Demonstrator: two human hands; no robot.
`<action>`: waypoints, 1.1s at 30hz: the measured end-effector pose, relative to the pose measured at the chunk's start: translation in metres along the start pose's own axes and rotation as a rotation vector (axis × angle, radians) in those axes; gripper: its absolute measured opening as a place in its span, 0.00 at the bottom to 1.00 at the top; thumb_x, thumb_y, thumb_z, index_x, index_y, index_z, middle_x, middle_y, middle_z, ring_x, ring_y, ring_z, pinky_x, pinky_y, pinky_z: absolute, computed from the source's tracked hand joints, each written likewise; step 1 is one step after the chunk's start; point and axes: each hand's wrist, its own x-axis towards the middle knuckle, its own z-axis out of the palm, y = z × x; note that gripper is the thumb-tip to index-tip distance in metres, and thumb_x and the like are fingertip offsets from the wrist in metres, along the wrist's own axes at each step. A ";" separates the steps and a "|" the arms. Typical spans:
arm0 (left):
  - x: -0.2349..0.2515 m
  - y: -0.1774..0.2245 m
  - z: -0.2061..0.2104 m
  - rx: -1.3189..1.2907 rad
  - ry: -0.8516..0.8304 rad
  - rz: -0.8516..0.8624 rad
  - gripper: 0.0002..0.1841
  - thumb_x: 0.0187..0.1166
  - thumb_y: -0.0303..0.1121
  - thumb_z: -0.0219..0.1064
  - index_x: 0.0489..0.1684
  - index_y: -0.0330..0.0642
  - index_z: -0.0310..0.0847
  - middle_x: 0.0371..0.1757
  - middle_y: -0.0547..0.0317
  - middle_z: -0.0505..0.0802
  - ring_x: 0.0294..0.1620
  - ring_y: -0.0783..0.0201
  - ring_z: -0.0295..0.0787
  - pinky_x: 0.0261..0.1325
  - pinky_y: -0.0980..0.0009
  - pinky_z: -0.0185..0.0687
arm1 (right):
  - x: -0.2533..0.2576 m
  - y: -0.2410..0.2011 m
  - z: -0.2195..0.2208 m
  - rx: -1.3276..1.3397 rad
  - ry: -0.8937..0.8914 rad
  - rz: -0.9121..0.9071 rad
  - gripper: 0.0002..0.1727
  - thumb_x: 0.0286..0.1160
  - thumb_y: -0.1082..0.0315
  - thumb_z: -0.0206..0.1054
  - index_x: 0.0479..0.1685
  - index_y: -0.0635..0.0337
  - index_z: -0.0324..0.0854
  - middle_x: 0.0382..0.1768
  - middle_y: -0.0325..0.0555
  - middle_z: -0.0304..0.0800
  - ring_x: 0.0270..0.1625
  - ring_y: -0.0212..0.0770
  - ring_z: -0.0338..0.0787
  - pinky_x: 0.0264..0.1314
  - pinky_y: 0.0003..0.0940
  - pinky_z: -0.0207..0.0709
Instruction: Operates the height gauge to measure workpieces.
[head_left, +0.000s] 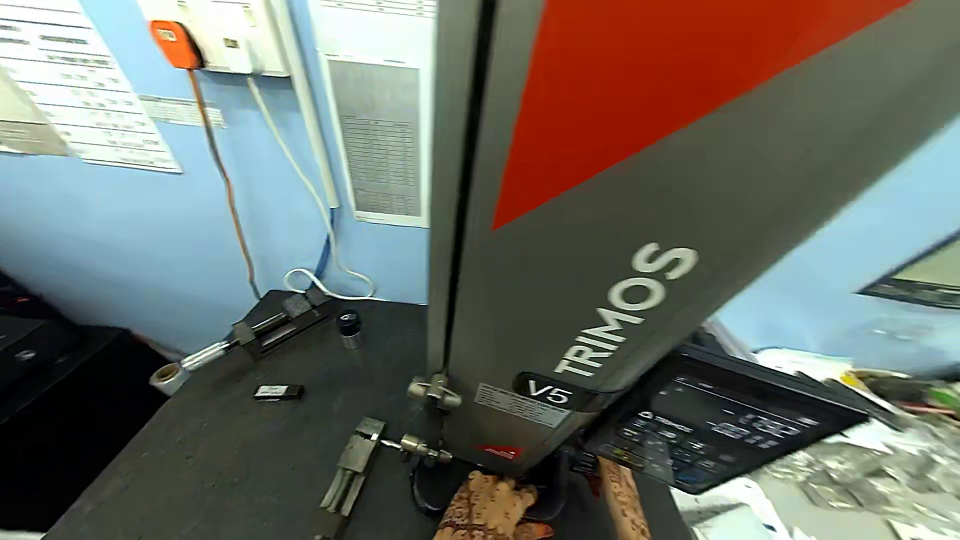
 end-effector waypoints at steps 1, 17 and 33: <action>-0.001 0.000 -0.001 0.008 -0.020 -0.014 0.30 0.85 0.61 0.55 0.66 0.48 0.88 0.50 0.39 0.95 0.52 0.35 0.93 0.55 0.35 0.82 | -0.001 0.000 -0.001 0.014 -0.003 -0.004 0.23 0.92 0.64 0.48 0.69 0.77 0.73 0.48 0.55 0.86 0.43 0.34 0.84 0.50 0.32 0.81; -0.003 -0.001 -0.007 0.067 -0.076 -0.027 0.34 0.85 0.64 0.51 0.63 0.41 0.86 0.49 0.39 0.95 0.53 0.37 0.93 0.57 0.38 0.81 | -0.048 -0.054 0.043 0.699 0.342 -0.368 0.10 0.81 0.73 0.56 0.55 0.69 0.73 0.42 0.33 0.92 0.52 0.20 0.90 0.65 0.20 0.81; 0.002 -0.001 0.001 0.038 -0.085 -0.062 0.30 0.85 0.62 0.54 0.64 0.48 0.87 0.48 0.41 0.95 0.53 0.38 0.92 0.58 0.38 0.81 | -0.015 0.007 -0.016 0.032 -0.179 -0.159 0.33 0.86 0.58 0.60 0.82 0.74 0.63 0.76 0.67 0.74 0.75 0.42 0.82 0.76 0.35 0.77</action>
